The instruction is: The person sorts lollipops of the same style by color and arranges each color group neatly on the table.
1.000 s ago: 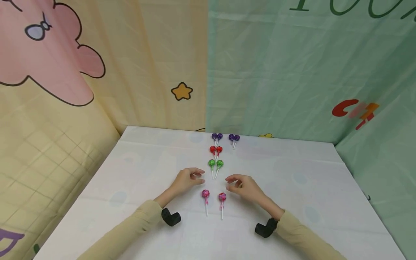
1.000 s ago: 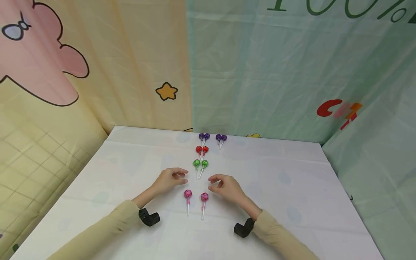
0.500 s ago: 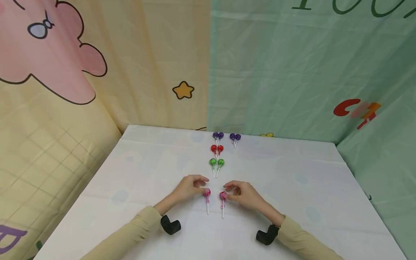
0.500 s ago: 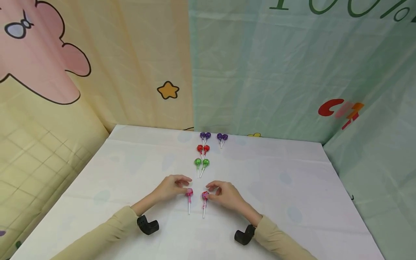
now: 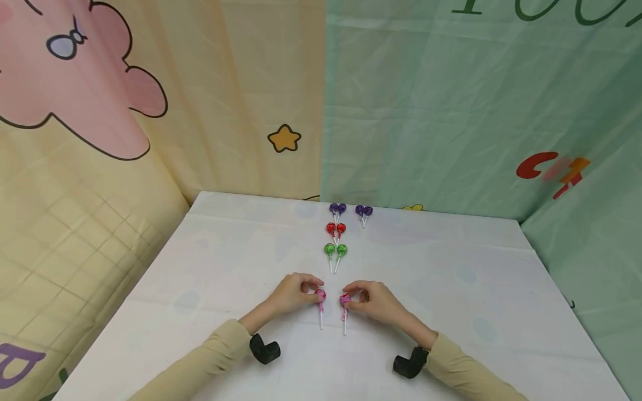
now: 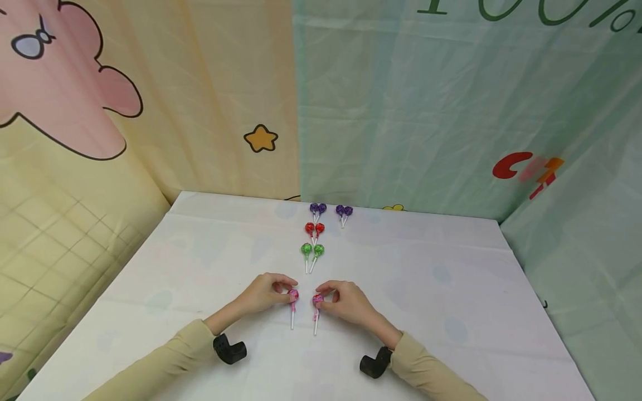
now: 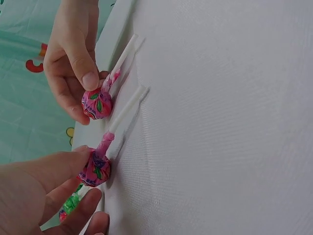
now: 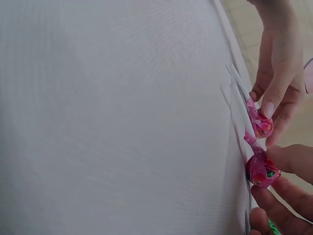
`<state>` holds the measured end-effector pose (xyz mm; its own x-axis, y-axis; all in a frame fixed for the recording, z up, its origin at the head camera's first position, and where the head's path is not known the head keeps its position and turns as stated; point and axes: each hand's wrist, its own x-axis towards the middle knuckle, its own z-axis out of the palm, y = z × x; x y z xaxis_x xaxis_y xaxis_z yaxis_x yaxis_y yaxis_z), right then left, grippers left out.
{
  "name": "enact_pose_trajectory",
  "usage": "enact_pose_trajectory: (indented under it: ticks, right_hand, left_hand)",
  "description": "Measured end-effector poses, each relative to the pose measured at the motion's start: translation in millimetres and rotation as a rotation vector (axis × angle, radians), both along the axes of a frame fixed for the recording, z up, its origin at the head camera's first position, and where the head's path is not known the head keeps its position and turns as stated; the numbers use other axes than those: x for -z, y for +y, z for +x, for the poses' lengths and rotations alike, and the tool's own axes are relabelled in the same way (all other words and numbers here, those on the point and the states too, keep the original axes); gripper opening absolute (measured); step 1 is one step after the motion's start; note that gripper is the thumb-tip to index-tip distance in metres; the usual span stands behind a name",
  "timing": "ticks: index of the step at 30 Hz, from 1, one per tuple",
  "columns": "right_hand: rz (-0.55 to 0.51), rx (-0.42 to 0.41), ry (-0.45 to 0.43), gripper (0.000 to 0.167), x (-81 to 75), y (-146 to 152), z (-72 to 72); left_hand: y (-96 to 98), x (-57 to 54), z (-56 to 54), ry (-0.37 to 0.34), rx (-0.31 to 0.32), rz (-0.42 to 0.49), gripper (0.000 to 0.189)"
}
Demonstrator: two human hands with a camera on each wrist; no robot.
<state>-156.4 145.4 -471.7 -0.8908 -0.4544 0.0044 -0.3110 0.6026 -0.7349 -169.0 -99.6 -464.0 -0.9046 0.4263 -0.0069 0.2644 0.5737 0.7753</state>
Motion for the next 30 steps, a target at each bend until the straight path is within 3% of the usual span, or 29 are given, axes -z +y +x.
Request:
enact_pose_trajectory:
  ticks: [9,16,22,30]
  right_hand:
    - [0.012,-0.008,-0.007,0.026,3.0,0,-0.7]
    - [0.011,-0.014,-0.016,0.025,2.4,1,-1.0]
    - [0.019,-0.015,-0.002,0.023,1.9,3,-5.9]
    - [0.021,0.044,0.024,0.024,-5.3,4,-18.7]
  left_hand:
    - [-3.5,2.7,-1.3,0.072,0.077,-0.019,0.025]
    - [-2.3,0.8,-2.3,0.028,0.05,-0.041,0.024]
    - [0.1,-2.5,-5.3,0.021,0.028,-0.036,0.023]
    - [7.8,-12.7,-15.7,0.043,-0.002,-0.023,0.022]
